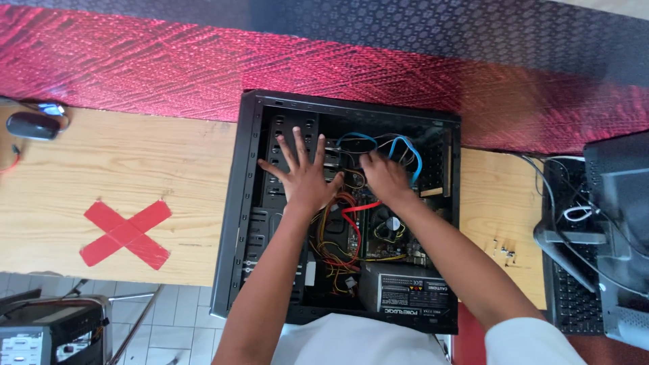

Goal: The person connects several internal data and power cables to a motherboard and storage drives inside a computer case, then slides the side panel onto the case and prepares to secure it.

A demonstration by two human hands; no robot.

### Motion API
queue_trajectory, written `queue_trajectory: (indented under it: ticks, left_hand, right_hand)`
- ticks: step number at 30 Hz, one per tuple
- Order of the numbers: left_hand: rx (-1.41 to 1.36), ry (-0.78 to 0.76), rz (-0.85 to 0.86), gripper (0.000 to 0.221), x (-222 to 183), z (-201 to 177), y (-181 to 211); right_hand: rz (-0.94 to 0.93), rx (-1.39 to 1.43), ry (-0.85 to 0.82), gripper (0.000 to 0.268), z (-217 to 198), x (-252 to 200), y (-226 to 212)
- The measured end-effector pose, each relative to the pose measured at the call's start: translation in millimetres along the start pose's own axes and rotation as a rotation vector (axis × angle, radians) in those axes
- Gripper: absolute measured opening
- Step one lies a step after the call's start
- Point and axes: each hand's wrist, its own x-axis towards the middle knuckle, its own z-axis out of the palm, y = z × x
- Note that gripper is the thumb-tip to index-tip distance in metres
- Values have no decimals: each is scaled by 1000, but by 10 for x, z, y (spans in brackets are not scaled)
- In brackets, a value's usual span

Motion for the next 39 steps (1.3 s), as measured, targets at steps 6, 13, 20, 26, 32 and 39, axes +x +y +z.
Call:
queue_trajectory:
  ticks: [6,13,20,26,32,39]
  left_hand:
    - [-46,4,18,88,-9,-42,-36]
    - [-36,77,37,88,49,91,-69]
    - [-21,59,32,91,69,96,-46]
    - [-2,71,36,89,32,79,-65]
    - [106,63,97,78,0,54,143]
    - [144,-28,665,22,575,1468,693]
  right_hand:
    - [185,-335,-240,25,72,219,-187]
    - [75,-371,-82,16,95,189,-87]
    - [-46,-379,-22,16,77,222,36]
    - [-89,-402,-24,17,121,247,23]
    - [-110,-358,-85,15,571,309,257]
    - [-41,-229,-277,23,377,419,294]
